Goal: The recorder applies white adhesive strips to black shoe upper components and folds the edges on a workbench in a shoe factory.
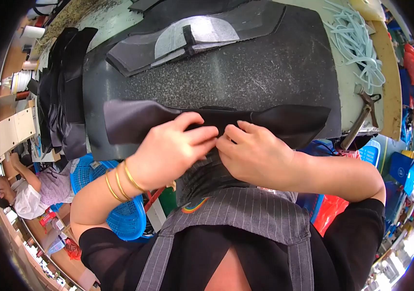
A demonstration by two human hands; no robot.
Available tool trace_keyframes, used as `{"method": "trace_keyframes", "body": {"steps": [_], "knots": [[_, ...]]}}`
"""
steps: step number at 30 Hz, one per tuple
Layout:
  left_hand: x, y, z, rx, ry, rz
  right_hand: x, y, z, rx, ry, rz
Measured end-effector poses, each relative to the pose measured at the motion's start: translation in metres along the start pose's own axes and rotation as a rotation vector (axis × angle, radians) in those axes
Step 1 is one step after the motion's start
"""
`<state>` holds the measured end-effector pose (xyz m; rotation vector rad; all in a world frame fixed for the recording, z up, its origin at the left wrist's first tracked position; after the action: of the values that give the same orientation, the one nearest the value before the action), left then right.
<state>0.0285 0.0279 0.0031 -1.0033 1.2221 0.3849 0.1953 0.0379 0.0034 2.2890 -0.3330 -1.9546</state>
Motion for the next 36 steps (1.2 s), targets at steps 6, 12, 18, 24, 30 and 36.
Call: {"method": "trace_keyframes", "body": {"steps": [6,12,18,24,30,36], "knots": [[0.015,-0.055,0.004,-0.038,-0.077,0.324,0.014,0.015,-0.024,0.208,-0.297,-0.414],[0.037,-0.051,0.031,-0.018,-0.197,0.159,0.022,-0.023,-0.084,0.302,-0.810,-0.285],[0.037,-0.061,0.054,-0.195,-0.152,0.017,0.005,-0.064,-0.118,0.698,-0.866,0.203],[0.048,-0.065,0.070,-0.232,-0.309,-0.193,0.018,-0.068,-0.114,0.496,-0.731,0.307],[0.043,-0.054,0.076,-0.283,-0.463,-0.255,0.037,-0.072,-0.093,0.575,-0.856,0.078],[0.033,-0.045,0.083,-0.567,-0.342,-0.440,0.035,-0.015,-0.095,0.402,-0.991,0.058]]}}
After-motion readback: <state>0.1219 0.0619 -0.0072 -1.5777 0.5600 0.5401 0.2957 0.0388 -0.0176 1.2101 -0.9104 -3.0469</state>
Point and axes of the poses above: each hand's wrist, its own z-axis towards the middle knuckle, its own x-axis out of the palm, y = z × x, the point moved 4 cm from there along z, towards the middle knuckle, and after that the axes turned 10 degrees about -x, right-handed, at the moved point
